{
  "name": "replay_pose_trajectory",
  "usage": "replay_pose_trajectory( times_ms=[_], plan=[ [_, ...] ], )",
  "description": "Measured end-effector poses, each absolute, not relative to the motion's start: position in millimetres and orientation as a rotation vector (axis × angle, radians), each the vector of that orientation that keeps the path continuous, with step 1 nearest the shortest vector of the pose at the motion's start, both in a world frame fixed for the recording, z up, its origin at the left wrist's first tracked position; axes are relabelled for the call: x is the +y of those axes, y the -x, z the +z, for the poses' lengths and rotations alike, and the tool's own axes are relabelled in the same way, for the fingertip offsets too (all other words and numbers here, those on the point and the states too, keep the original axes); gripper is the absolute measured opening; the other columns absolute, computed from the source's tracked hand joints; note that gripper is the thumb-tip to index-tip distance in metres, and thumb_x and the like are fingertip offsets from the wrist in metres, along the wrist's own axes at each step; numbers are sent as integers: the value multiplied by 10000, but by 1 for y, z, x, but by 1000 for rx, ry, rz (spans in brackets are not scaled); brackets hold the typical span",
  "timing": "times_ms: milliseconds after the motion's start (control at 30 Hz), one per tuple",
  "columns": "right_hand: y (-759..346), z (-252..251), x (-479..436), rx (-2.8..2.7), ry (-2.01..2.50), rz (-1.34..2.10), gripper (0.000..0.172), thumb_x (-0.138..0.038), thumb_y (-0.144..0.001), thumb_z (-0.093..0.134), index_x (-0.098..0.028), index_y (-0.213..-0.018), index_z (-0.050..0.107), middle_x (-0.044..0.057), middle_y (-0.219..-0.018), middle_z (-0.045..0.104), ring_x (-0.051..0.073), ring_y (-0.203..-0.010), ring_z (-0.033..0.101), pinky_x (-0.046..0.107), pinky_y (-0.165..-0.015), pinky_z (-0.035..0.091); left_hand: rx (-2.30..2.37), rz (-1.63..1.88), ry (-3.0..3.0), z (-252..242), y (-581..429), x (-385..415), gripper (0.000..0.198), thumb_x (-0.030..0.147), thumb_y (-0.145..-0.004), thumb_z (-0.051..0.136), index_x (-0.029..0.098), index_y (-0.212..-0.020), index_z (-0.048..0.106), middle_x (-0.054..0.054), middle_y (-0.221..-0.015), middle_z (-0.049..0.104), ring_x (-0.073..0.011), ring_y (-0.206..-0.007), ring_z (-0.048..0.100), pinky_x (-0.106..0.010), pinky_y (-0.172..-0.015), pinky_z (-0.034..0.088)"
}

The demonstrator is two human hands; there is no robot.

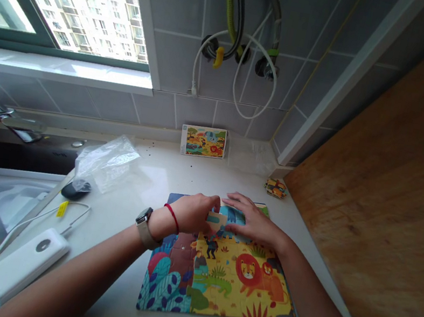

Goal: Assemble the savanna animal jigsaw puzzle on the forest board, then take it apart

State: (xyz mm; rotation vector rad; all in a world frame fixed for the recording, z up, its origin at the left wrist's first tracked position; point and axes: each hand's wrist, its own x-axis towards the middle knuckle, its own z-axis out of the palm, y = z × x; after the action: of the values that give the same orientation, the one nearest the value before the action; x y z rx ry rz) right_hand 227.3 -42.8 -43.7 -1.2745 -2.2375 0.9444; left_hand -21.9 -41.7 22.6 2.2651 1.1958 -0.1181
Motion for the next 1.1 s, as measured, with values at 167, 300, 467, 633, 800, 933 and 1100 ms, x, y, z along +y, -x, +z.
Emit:
replay_pose_trajectory(
  times_ms=[167, 300, 467, 633, 800, 933, 1100],
  plan=[
    [-228, -44, -41, -2296, 1287, 938, 733, -414, -774, 856, -285, -1463, 642, 111, -1607, 511, 359, -1536, 395, 553, -1264, 315, 1048, -47, -2232, 49, 27, -44, 133, 262, -860, 780, 193, -971, 755, -26, -901, 762, -156, -735, 659, -254, -655, 438],
    [-228, -40, -41, -2349, 1309, 967, 790, -465, -780, 850, -246, -1499, 607, 144, -1636, 463, 365, -1552, 358, 540, -1279, 284, 931, -176, -2182, 55, 26, -52, 155, 291, -848, 821, 184, -948, 771, -17, -849, 754, -147, -733, 661, -239, -659, 441],
    [-228, -38, -42, -2349, 1301, 985, 780, -518, -806, 826, -267, -1507, 596, 133, -1640, 453, 362, -1553, 353, 533, -1283, 277, 1049, -440, -2338, 33, 17, -67, 491, 444, -723, 923, 210, -1118, 749, -95, -1051, 771, -290, -972, 714, -311, -736, 514],
    [-227, -37, -42, -2364, 1325, 968, 785, -493, -797, 839, -241, -1502, 603, 142, -1638, 454, 355, -1548, 361, 515, -1287, 275, 1117, -538, -2396, 33, 7, -83, 705, 666, -692, 877, 164, -1160, 714, -153, -1136, 752, -357, -1025, 724, -401, -821, 579],
    [-225, -37, -42, -2371, 1326, 967, 794, -479, -796, 844, -228, -1508, 597, 148, -1634, 457, 345, -1549, 360, 500, -1288, 274, 1259, -606, -2404, 44, -6, -96, 763, 572, -715, 916, 119, -1273, 659, -188, -1197, 718, -353, -1073, 716, -411, -882, 595],
    [-226, -37, -42, -2365, 1317, 960, 789, -486, -798, 842, -235, -1506, 600, 148, -1626, 466, 347, -1536, 382, 498, -1281, 290, 1239, -603, -2393, 45, -7, -95, 708, 541, -712, 931, 124, -1228, 682, -185, -1232, 700, -353, -1107, 708, -418, -915, 601],
    [-226, -36, -42, -2378, 1310, 950, 788, -487, -800, 840, -250, -1510, 594, 144, -1621, 472, 341, -1527, 397, 502, -1275, 300, 1201, -536, -2384, 40, -5, -94, 782, 549, -654, 959, 146, -1248, 649, -161, -1172, 734, -361, -1055, 734, -437, -886, 610]
  ],
)
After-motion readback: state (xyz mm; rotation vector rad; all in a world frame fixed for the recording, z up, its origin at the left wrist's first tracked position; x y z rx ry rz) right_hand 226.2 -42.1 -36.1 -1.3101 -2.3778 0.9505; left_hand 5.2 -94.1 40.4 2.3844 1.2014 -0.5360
